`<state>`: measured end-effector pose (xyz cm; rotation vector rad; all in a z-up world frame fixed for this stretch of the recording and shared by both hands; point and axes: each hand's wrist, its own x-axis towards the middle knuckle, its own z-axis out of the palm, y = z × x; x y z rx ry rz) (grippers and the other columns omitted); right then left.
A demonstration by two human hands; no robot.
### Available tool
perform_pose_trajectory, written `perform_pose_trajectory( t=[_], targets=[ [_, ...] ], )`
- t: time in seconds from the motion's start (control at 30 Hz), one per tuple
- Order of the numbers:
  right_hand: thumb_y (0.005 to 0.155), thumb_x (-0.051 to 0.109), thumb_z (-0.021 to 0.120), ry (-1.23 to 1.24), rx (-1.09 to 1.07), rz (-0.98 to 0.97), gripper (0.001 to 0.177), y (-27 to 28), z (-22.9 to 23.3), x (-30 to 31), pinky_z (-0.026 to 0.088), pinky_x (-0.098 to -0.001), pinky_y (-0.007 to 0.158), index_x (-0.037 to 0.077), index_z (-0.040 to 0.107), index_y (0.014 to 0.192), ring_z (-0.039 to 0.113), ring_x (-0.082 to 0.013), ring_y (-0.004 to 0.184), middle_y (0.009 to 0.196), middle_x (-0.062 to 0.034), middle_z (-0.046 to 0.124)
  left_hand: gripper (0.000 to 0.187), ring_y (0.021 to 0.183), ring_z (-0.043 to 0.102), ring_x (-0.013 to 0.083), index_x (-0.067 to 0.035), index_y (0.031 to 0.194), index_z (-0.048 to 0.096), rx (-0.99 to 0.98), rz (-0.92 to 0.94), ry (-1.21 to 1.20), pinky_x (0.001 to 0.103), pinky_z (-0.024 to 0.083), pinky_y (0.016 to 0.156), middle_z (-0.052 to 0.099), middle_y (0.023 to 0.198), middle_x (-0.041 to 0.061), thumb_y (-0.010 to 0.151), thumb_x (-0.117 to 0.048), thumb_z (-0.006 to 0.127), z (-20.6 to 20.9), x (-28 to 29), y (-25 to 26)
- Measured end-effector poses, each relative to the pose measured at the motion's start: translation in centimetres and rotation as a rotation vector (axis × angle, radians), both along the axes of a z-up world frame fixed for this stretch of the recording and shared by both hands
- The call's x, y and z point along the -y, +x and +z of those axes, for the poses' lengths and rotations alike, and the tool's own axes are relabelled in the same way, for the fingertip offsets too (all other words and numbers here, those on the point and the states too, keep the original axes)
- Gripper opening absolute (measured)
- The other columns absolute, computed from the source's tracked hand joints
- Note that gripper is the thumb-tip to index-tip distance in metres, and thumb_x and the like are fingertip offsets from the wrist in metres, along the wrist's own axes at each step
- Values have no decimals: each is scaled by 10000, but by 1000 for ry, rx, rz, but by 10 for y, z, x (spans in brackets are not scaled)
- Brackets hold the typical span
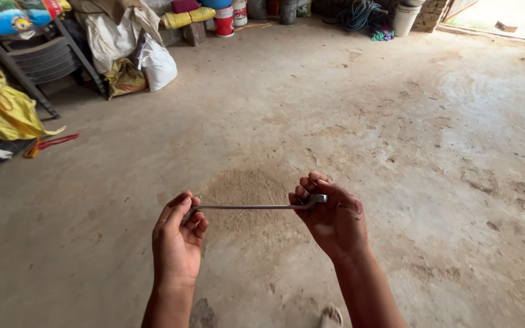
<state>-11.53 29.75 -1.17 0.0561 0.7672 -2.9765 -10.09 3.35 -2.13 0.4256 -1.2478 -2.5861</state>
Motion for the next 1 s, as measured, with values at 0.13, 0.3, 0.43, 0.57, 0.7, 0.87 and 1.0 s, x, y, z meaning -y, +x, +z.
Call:
perform_pose_trajectory(
  t=[0.13, 0.3, 0.43, 0.57, 0.7, 0.87, 1.0],
  targets=[
    [949, 97, 562, -8, 3, 18, 181, -52, -9, -34, 538, -456, 989, 11, 639, 1088, 665, -260, 943, 995, -124, 666, 174, 772, 610, 89, -100, 1089, 690, 2, 11, 2, 270, 527, 717, 683, 952, 7, 925, -152, 664, -3, -34, -45],
    [948, 85, 565, 8, -42, 58, 174, -126, 6, -87, 530, -455, 982, 1, 642, 1080, 660, -262, 925, 983, -121, 665, 176, 768, 611, 94, -92, 1095, 683, -57, 42, 32, 272, 528, 719, 686, 956, 15, 928, -144, 661, 5, -87, -108],
    [950, 94, 554, -6, -101, 97, 189, -178, 12, -130, 525, -454, 998, 6, 639, 1093, 652, -260, 930, 993, -121, 658, 181, 797, 633, 108, -77, 1100, 682, -83, 38, 37, 298, 552, 761, 702, 998, 42, 935, -148, 660, 11, -129, -154],
    [978, 98, 567, -68, -197, 206, 176, -222, 8, -167, 520, -446, 999, 7, 635, 1113, 659, -260, 939, 1004, -123, 648, 188, 856, 663, 149, -65, 1099, 667, -175, 72, 53, 326, 584, 827, 717, 1078, 71, 933, -151, 649, 20, -168, -185],
    [947, 107, 562, 4, -77, 149, 189, -250, 11, -192, 531, -440, 995, 21, 636, 1098, 671, -248, 927, 1003, -114, 662, 182, 890, 661, 145, -69, 1092, 658, -99, 85, 39, 321, 591, 862, 710, 1090, 71, 936, -162, 648, 16, -195, -213],
    [943, 103, 565, 7, -48, 135, 186, -284, 3, -211, 544, -440, 986, 13, 633, 1091, 678, -252, 936, 999, -120, 670, 164, 896, 665, 163, -66, 1055, 651, -67, 53, 27, 339, 589, 871, 701, 1064, 85, 933, -175, 647, 13, -212, -251],
    [932, 92, 562, 15, -20, 106, 188, -318, 0, -219, 547, -443, 979, 16, 642, 1084, 679, -251, 920, 986, -117, 677, 166, 897, 665, 156, -67, 1052, 659, -78, 43, 16, 339, 588, 872, 703, 1058, 75, 927, -176, 642, 9, -218, -286]
  ],
)
